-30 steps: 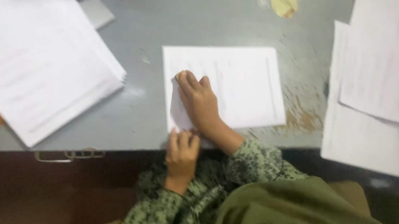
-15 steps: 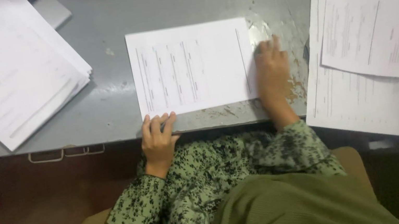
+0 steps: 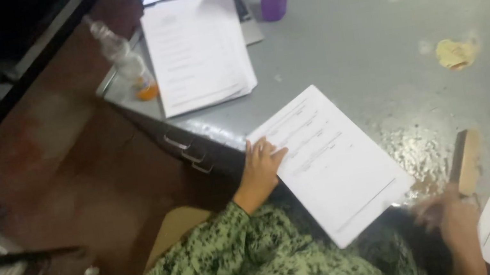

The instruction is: The person sits at a desk and folds several printed sheets of paper in half using both hands. They repeatedly pick up sheets, align the edges, and press down to create creases, occasionally using a small wooden block to assist in flattening the folds.

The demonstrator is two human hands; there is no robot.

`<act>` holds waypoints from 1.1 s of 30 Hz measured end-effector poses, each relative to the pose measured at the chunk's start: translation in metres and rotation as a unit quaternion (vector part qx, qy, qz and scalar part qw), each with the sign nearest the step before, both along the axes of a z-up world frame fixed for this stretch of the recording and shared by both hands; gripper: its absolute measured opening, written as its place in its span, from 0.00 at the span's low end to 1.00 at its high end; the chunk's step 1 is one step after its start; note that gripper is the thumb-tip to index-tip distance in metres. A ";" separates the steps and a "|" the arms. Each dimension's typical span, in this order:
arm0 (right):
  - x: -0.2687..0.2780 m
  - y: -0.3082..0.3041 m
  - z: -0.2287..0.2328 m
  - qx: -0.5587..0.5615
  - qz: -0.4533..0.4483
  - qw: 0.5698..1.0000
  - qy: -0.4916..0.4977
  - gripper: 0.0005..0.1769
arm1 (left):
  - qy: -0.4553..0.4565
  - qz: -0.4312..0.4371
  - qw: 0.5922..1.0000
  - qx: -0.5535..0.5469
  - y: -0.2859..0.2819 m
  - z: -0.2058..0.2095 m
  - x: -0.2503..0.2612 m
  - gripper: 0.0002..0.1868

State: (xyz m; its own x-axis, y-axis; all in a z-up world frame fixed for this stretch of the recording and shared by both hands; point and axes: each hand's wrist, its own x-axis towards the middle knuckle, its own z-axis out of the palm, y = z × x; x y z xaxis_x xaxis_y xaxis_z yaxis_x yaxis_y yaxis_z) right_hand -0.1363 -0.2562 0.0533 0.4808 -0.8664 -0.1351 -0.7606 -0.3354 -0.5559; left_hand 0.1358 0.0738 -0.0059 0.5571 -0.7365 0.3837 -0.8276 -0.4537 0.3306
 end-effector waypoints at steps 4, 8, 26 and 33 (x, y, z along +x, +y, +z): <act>-0.002 0.060 -0.006 0.385 0.109 0.910 0.110 0.45 | 0.075 -0.013 0.997 -0.002 0.015 0.018 0.017 0.24; 0.029 0.134 0.006 0.537 -0.081 0.830 -0.130 0.35 | 0.153 -0.045 0.987 -0.016 0.021 0.032 0.019 0.24; 0.229 0.107 0.008 0.302 0.028 0.874 -0.379 0.06 | 0.172 0.442 0.840 -0.265 0.090 0.008 0.134 0.41; 0.413 0.199 -0.102 0.477 0.098 0.737 -0.469 0.32 | 0.318 0.349 0.772 -0.425 0.082 -0.071 0.177 0.35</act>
